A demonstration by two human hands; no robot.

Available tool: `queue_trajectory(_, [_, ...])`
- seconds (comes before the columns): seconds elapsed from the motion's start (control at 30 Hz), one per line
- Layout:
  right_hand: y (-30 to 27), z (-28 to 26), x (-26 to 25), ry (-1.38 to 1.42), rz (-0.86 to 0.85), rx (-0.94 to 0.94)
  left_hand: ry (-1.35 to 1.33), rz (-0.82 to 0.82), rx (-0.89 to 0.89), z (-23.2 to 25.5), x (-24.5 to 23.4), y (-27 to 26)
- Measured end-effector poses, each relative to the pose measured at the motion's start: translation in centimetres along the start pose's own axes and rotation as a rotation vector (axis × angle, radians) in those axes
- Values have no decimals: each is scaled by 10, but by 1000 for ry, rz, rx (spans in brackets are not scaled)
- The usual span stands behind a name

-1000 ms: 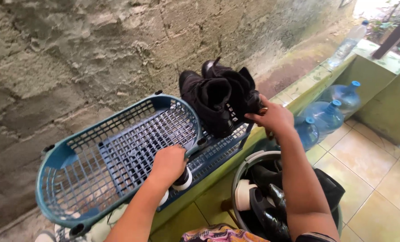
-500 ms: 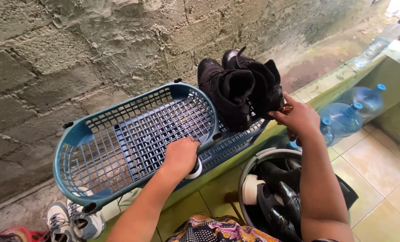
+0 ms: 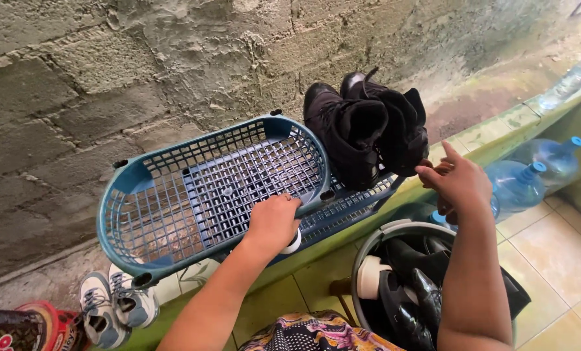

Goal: Polishing black leather shoes using a cloth.

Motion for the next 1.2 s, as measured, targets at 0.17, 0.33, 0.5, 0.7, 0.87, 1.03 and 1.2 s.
queue_trajectory(0.17, [-29, 5, -6, 82, 49, 42, 8, -35, -57, 3, -10, -5])
queue_trajectory(0.33, [-48, 9, 3, 94, 66, 30, -8, -30, -104, 5, -13, -10])
queue_trajectory(0.5, [-60, 13, 11, 159, 60, -28, -15, -25, -178, 11, -14, -14])
queue_trajectory(0.7, [-69, 24, 14, 250, 42, -46, -61, 62, -184, 18, -21, -27])
queue_trajectory(0.87, [-85, 38, 20, 334, 57, -84, -65, 263, -70, 23, -21, -40])
queue_trajectory(1.03, [-125, 41, 7, 398, 39, -16, -60, 234, -7, 27, -24, -49])
queue_trajectory(1.2, [-161, 54, 8, 421, 77, 17, -32, 313, 48, 25, -38, -71])
Point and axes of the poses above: each hand's wrist, its own y-axis towards the middle knuckle, its own x-axis out of the palm, z = x × y, the point moved 6 cm from there along y, towards the middle knuckle, and after that the axes turned 13 degrees about -z, right-handed, at the moved point
